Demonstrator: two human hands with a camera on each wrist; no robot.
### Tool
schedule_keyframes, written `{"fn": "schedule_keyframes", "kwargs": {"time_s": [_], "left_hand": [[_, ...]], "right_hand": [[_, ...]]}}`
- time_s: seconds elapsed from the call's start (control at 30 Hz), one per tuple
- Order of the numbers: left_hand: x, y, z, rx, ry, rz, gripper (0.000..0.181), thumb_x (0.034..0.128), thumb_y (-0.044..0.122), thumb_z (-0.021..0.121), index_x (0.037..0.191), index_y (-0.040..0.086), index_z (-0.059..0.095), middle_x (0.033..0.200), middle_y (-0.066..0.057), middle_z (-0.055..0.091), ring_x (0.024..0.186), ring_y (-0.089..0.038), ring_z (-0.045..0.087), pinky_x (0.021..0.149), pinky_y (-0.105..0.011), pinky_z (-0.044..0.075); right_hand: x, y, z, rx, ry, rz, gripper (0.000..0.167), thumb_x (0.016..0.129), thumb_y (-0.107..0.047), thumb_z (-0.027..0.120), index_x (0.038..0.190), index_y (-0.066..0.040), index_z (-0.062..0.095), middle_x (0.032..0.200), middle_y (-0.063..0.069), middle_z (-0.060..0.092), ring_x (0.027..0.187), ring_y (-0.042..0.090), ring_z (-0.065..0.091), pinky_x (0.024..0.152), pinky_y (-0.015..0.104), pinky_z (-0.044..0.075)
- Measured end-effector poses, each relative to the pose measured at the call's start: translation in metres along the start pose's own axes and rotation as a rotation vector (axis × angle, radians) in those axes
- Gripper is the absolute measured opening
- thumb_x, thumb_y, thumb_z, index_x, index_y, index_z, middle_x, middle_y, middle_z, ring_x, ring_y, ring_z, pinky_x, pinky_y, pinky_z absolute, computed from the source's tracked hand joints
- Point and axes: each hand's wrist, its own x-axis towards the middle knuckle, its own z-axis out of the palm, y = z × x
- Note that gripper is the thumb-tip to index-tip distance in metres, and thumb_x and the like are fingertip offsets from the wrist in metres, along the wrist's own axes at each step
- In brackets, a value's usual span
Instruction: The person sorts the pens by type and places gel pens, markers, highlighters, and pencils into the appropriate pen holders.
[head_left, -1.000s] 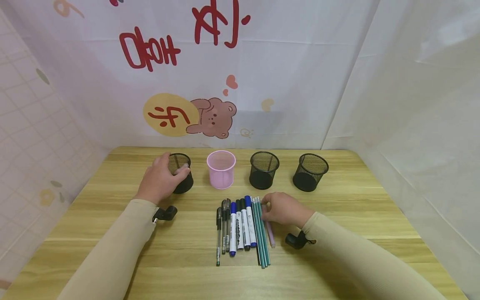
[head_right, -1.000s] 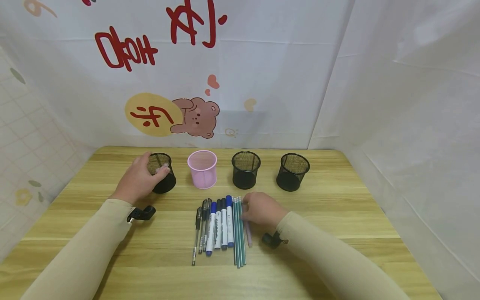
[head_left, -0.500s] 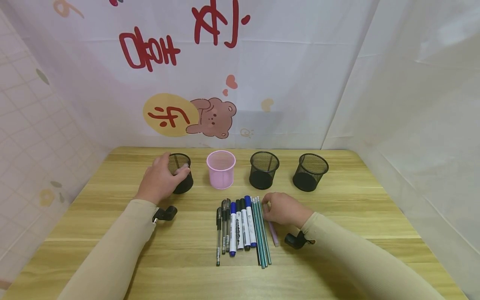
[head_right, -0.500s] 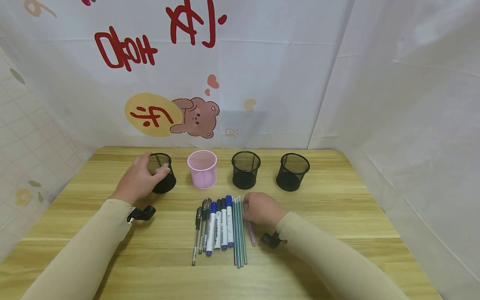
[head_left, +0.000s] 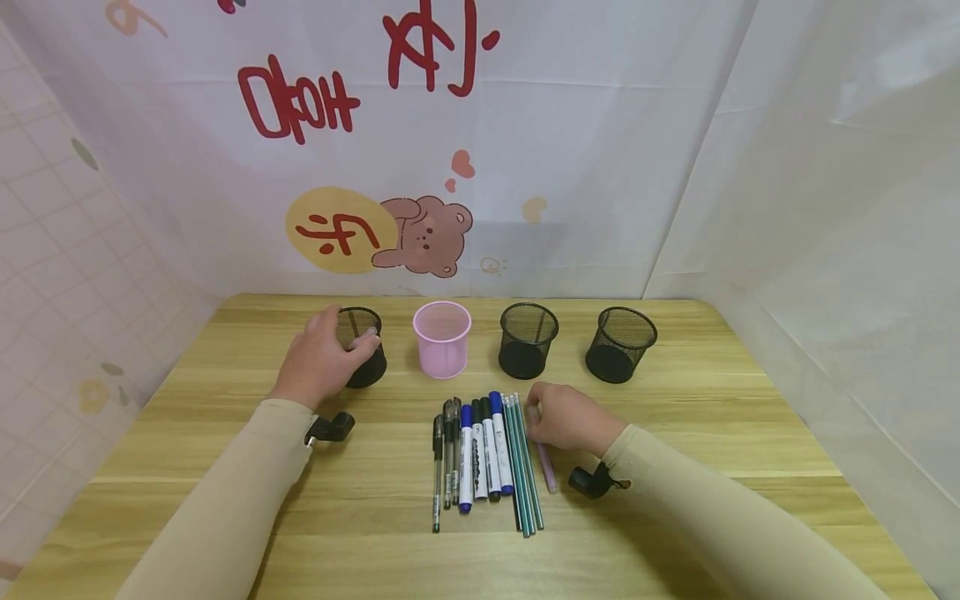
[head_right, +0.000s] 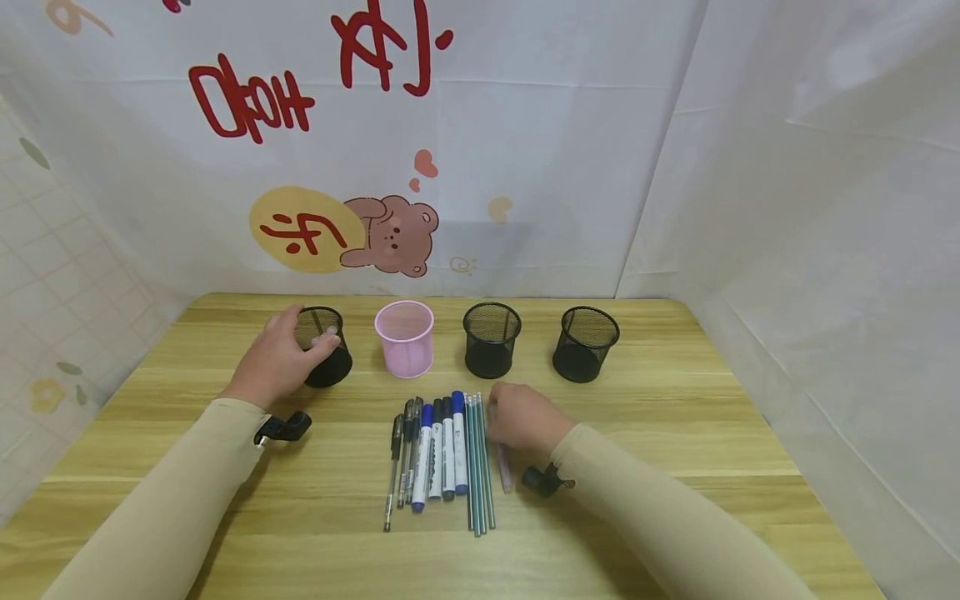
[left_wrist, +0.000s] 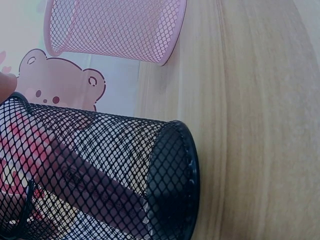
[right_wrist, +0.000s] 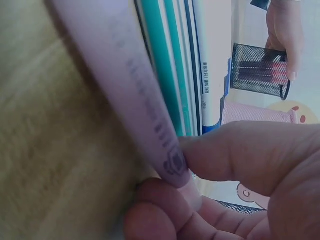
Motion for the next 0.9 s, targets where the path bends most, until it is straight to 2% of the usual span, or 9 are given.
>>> {"fn": "schedule_keyframes", "kwargs": {"time_s": [0.33, 0.57, 0.77, 0.9], "left_hand": [[0.0, -0.001, 0.0, -0.002, -0.002, 0.003, 0.107, 0.0948, 0.078, 0.049, 0.165, 0.001, 0.024, 0.166, -0.029, 0.033, 0.148, -0.057, 0.036, 0.12, -0.074, 0.029], [0.001, -0.001, 0.001, 0.001, -0.001, 0.002, 0.108, 0.0945, 0.079, 0.048, 0.165, 0.001, 0.023, 0.166, -0.03, 0.033, 0.147, -0.058, 0.037, 0.118, -0.075, 0.03], [0.0, -0.001, 0.0, 0.003, -0.008, 0.001, 0.109, 0.0941, 0.08, 0.048, 0.165, 0.001, 0.022, 0.166, -0.03, 0.032, 0.148, -0.058, 0.036, 0.119, -0.075, 0.029], [0.0, 0.0, 0.0, 0.004, -0.008, -0.002, 0.108, 0.0944, 0.079, 0.048, 0.165, 0.002, 0.023, 0.166, -0.03, 0.033, 0.146, -0.059, 0.037, 0.118, -0.075, 0.031]], "right_hand": [[-0.002, -0.002, -0.004, 0.11, 0.011, 0.029, 0.042, 0.081, -0.009, 0.079, 0.119, -0.007, 0.06, 0.074, 0.001, 0.063, 0.062, 0.015, 0.056, 0.055, 0.028, 0.044], [0.0, -0.004, -0.011, 0.141, 0.06, 0.038, 0.044, 0.087, -0.012, 0.074, 0.128, -0.009, 0.059, 0.074, 0.002, 0.063, 0.063, 0.016, 0.057, 0.056, 0.029, 0.043], [0.002, -0.007, -0.018, 0.17, 0.134, 0.004, 0.037, 0.096, -0.012, 0.063, 0.132, -0.005, 0.06, 0.08, 0.002, 0.067, 0.064, 0.015, 0.059, 0.058, 0.029, 0.045], [0.004, -0.011, -0.024, 0.243, 0.2, -0.023, 0.037, 0.099, -0.013, 0.06, 0.135, -0.002, 0.059, 0.081, 0.004, 0.068, 0.06, 0.014, 0.057, 0.056, 0.029, 0.045]]}}
